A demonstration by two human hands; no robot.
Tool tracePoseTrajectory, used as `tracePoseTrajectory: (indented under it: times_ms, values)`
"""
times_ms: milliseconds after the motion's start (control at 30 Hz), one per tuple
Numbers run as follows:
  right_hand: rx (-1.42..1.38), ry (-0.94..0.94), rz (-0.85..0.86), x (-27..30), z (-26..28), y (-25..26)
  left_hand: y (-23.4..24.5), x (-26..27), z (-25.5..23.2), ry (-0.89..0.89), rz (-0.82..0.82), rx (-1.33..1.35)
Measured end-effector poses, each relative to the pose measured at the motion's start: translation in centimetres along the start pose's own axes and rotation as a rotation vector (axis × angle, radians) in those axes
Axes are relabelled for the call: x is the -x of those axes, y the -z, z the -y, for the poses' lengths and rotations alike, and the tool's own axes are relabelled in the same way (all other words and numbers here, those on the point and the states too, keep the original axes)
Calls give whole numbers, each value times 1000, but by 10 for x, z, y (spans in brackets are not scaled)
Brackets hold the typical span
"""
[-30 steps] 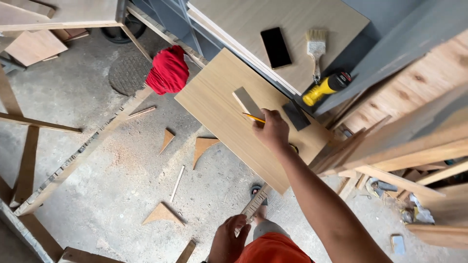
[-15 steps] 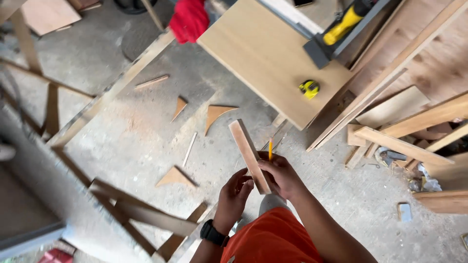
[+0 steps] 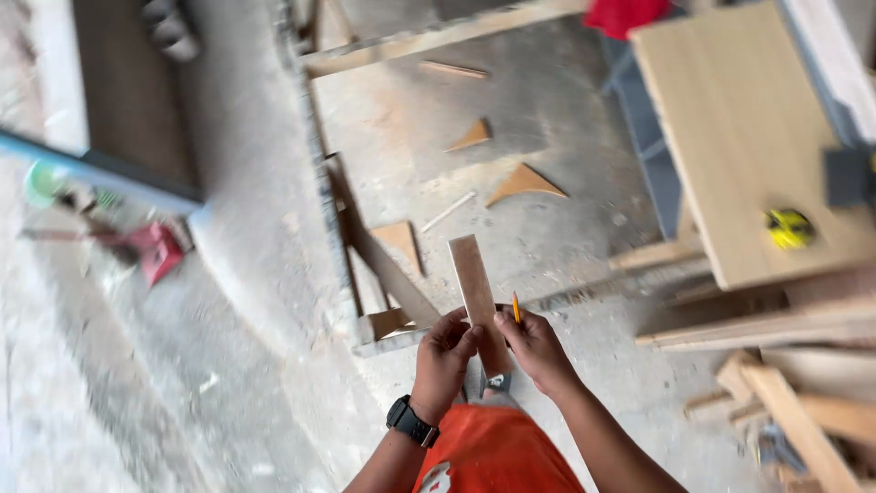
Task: Cutting plywood with a jigsaw, organizing wood pieces, and marking measurements with a pencil and tape measure.
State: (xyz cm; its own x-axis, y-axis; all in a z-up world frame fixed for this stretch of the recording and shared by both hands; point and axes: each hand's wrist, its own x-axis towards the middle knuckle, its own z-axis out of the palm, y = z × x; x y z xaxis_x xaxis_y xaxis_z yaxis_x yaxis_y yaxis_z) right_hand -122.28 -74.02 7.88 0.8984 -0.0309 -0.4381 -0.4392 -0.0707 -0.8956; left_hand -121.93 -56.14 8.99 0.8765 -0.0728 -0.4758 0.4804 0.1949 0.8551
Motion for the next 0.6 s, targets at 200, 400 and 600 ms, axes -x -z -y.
tracePoseTrajectory:
  times_ms: [200,400,600]
  values:
    - [-26,95,271,-16,45,-47,35,26,-4,-7,-178,-65]
    - [46,-36,301,-27,36,-109,97,43,-31,4,-237,-5]
    - [-125,28,109,-96,39,-199,218,26,-60,163,-233,-7]
